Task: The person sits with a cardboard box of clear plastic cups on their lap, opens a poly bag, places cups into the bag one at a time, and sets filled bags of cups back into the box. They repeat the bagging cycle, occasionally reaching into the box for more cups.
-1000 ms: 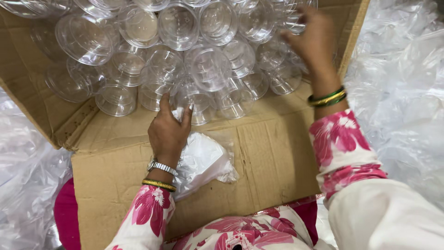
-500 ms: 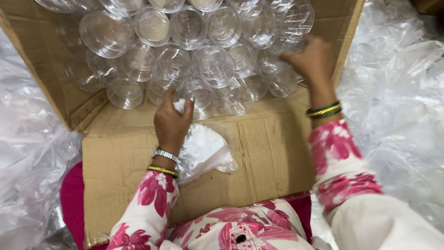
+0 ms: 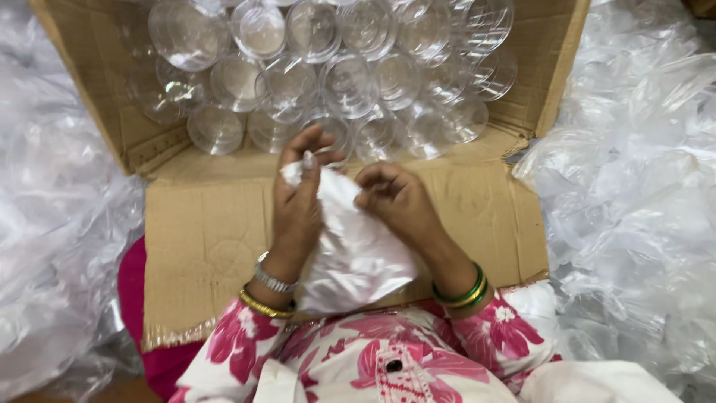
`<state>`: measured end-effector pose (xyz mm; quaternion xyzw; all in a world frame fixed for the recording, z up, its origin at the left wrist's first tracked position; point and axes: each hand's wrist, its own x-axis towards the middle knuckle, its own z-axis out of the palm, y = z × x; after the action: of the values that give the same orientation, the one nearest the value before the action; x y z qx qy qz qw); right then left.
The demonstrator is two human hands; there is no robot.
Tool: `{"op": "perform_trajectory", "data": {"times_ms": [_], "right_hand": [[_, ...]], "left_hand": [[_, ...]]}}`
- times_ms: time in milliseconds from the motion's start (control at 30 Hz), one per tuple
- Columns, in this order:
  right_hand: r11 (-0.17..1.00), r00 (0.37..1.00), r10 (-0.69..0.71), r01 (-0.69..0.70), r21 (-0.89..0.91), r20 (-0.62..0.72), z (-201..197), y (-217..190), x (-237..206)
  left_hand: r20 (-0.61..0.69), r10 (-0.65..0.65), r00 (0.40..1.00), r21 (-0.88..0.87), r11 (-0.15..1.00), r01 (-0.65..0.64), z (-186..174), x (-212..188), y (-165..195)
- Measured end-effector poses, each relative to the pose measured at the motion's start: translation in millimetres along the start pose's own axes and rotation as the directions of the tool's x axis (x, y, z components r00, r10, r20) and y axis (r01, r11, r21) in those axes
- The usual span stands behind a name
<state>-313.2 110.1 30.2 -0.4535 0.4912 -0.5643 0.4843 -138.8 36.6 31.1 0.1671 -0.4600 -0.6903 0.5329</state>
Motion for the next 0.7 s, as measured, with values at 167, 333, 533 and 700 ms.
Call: {"op": "perform_trajectory", "data": {"times_ms": [167,333,533,700], "right_hand": [[0.990,0.972,-0.138,0.135,-0.028,-0.191,23,-9,-23],[0.983,0.943,-0.178,0.161,-0.083,-0.280,23,-11,-33],[0.993,0.938,-0.105,0.114,0.008,-0.331,12,-8,-42],[0.994,0.987,-0.033,0.048,0.093,-0.154,-4,-3,-43]], "left_hand": [[0.039,-0.122,0.992,-0.343,0.931,0.128,17,-10,6],[0.092,-0.206,0.974,-0.271,0.936,0.223,12,-23,1],[-0.109,-0.225,0.968,-0.176,0.963,0.204,7,-26,-8],[-0.107,-0.309,0.945,0.178,0.929,0.323,12,-31,-10]]}}
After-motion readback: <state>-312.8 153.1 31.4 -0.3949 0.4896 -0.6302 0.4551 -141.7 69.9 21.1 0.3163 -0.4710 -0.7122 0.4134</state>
